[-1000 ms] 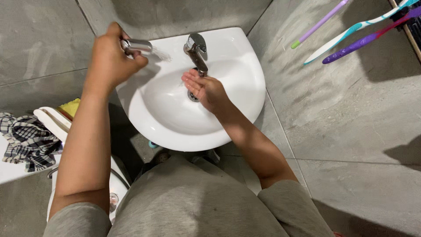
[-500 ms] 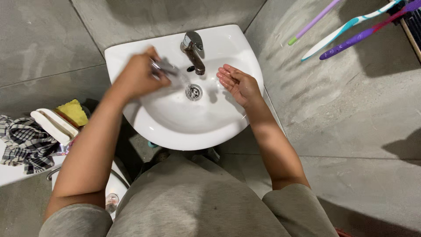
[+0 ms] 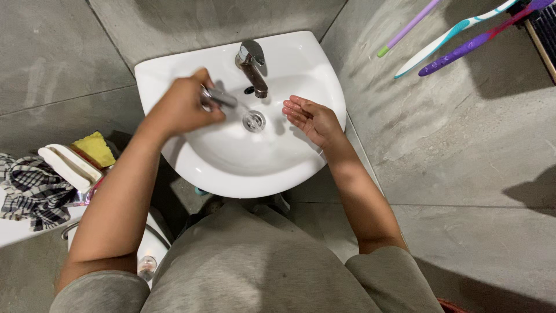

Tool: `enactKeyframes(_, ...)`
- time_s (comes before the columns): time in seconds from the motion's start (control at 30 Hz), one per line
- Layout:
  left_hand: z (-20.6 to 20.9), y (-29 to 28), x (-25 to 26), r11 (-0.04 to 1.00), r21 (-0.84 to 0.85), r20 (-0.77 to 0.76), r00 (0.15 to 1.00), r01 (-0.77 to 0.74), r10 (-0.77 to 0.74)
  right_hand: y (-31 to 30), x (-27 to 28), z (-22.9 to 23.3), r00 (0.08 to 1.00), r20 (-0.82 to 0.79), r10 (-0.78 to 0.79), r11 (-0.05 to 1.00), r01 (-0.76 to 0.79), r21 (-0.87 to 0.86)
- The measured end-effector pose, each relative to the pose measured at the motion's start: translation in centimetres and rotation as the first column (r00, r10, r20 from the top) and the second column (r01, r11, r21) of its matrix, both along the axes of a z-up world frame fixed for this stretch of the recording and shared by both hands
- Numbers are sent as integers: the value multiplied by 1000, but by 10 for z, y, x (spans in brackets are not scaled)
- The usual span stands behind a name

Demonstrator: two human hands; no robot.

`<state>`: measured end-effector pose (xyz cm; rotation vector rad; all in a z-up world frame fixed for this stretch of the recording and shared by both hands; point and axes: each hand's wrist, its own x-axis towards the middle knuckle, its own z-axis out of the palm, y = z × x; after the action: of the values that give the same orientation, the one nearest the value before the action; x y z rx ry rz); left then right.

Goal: The person cleans a sink and a bidet sprayer by hand using a sponge and a brush.

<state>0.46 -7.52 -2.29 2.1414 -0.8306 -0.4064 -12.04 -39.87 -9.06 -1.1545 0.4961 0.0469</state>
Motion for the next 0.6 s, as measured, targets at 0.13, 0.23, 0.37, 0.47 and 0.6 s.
enactKeyframes(0.13, -8, 17, 25, 969, -176, 121, 973, -175, 198, 1, -2, 3, 999, -10, -40, 999, 39, -23)
enactKeyframes(0.23, -13, 23, 29, 877, -388, 91, 935, -284, 343, -3, -4, 2, 999, -3, -53, 998, 53, 13)
enactKeyframes(0.37, -8, 15, 19, 942, -259, 53, 970, -215, 236, -3, -4, 0, 999, -6, -38, 999, 38, 18)
enactKeyframes(0.47, -2, 11, 5, 981, -179, 20, 997, -74, 78, 5, -3, 4, 1000, -7, -18, 1000, 18, 25)
enactKeyframes(0.6, 5, 13, 11, 972, -235, 3, 1000, -9, 10, 17, 5, 17, 998, 27, 63, 997, -64, 37)
